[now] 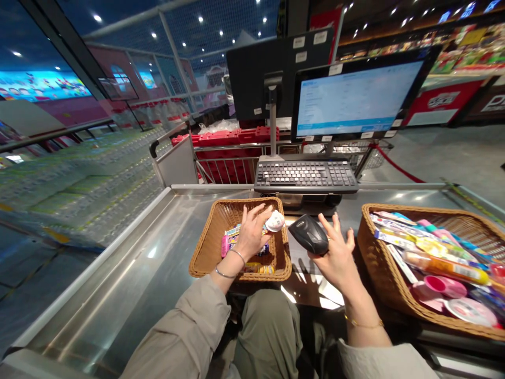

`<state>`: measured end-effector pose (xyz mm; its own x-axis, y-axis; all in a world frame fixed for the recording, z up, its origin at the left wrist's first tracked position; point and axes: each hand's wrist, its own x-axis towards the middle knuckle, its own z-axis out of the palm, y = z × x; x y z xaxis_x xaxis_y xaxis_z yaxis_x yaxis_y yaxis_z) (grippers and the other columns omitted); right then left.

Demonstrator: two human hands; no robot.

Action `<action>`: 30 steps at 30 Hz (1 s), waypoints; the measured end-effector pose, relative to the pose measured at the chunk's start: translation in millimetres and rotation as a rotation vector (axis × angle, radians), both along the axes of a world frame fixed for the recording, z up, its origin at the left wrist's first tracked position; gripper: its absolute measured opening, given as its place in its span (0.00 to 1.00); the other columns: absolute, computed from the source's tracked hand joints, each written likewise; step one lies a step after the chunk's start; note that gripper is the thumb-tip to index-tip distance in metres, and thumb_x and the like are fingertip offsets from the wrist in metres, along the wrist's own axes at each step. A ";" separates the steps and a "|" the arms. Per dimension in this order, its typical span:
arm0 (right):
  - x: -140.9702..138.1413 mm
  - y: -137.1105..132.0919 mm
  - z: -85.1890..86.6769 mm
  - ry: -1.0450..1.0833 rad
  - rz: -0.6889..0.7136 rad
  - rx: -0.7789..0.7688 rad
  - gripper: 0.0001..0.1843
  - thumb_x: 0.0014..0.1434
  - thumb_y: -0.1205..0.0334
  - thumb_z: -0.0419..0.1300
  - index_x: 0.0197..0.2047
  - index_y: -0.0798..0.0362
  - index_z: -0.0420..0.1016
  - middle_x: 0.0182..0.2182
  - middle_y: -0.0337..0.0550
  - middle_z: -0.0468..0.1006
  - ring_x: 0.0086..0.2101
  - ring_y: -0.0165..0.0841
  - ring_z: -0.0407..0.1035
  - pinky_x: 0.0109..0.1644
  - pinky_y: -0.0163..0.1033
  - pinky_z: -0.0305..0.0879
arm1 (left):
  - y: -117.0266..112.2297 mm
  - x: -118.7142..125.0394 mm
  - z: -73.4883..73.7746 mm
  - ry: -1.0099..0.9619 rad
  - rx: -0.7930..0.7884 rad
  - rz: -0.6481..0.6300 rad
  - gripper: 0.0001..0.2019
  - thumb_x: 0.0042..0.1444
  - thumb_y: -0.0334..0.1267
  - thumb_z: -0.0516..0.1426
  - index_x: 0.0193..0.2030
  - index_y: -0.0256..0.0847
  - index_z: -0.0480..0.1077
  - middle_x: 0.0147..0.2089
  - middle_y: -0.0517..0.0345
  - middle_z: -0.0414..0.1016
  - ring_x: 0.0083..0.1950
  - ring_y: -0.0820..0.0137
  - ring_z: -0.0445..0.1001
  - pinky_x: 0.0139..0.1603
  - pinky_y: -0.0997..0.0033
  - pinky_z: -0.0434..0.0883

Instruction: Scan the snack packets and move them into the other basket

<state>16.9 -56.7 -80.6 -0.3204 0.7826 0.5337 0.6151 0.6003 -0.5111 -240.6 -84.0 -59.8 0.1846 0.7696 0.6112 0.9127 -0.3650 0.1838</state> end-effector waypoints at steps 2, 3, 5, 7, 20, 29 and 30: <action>2.7 1.1 -0.8 0.002 0.001 -0.012 0.08 0.53 0.62 0.59 0.39 0.51 0.74 0.68 0.53 0.63 0.72 0.54 0.39 0.67 0.79 0.33 | -0.8 5.5 3.5 0.030 0.026 0.047 0.24 0.58 0.37 0.63 0.60 0.44 0.66 0.68 0.45 0.67 0.74 0.51 0.56 0.71 0.26 0.46; 3.7 1.4 -1.1 0.008 -0.002 -0.013 0.08 0.53 0.62 0.60 0.39 0.51 0.74 0.68 0.53 0.63 0.72 0.55 0.39 0.67 0.79 0.33 | -1.3 7.9 4.8 0.042 0.048 0.072 0.23 0.58 0.38 0.64 0.59 0.45 0.68 0.70 0.45 0.65 0.75 0.50 0.53 0.71 0.26 0.45; 5.2 1.6 -1.1 0.021 -0.011 -0.001 0.08 0.53 0.62 0.59 0.38 0.51 0.74 0.68 0.53 0.64 0.72 0.54 0.40 0.67 0.78 0.33 | -2.0 11.8 6.5 0.062 0.096 0.115 0.22 0.57 0.40 0.65 0.58 0.47 0.71 0.71 0.47 0.63 0.75 0.48 0.50 0.71 0.25 0.43; 6.2 1.1 -0.5 0.038 -0.026 0.021 0.06 0.54 0.62 0.59 0.36 0.51 0.74 0.67 0.53 0.64 0.72 0.54 0.40 0.67 0.78 0.33 | -1.9 14.8 7.2 0.071 0.125 0.154 0.22 0.55 0.40 0.66 0.57 0.51 0.73 0.71 0.49 0.63 0.76 0.46 0.49 0.71 0.25 0.41; 16.5 -3.1 7.1 0.036 -0.052 0.061 0.06 0.54 0.63 0.59 0.37 0.51 0.75 0.67 0.53 0.64 0.72 0.55 0.41 0.67 0.79 0.35 | 9.0 29.6 15.2 -0.023 0.062 0.258 0.22 0.54 0.33 0.65 0.55 0.60 0.76 0.73 0.58 0.60 0.77 0.46 0.43 0.69 0.21 0.37; 22.0 -9.4 16.5 0.030 -0.060 0.083 0.09 0.54 0.65 0.59 0.41 0.52 0.74 0.67 0.54 0.64 0.71 0.56 0.41 0.66 0.80 0.37 | 29.5 40.8 27.8 -0.089 0.009 0.208 0.16 0.56 0.37 0.65 0.51 0.58 0.77 0.72 0.60 0.62 0.77 0.49 0.44 0.68 0.22 0.38; 22.6 -9.4 16.7 0.032 -0.062 0.083 0.09 0.54 0.65 0.59 0.40 0.52 0.74 0.67 0.54 0.64 0.71 0.56 0.41 0.66 0.80 0.37 | 31.2 41.9 28.1 -0.092 0.000 0.204 0.16 0.55 0.37 0.65 0.50 0.57 0.77 0.72 0.60 0.63 0.77 0.49 0.44 0.68 0.21 0.38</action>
<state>39.5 -66.1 -63.9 -0.2541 0.7532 0.6068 0.6364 0.6026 -0.4815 -198.7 -52.8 -31.8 -0.0315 0.7853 0.6183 0.9468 -0.1748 0.2702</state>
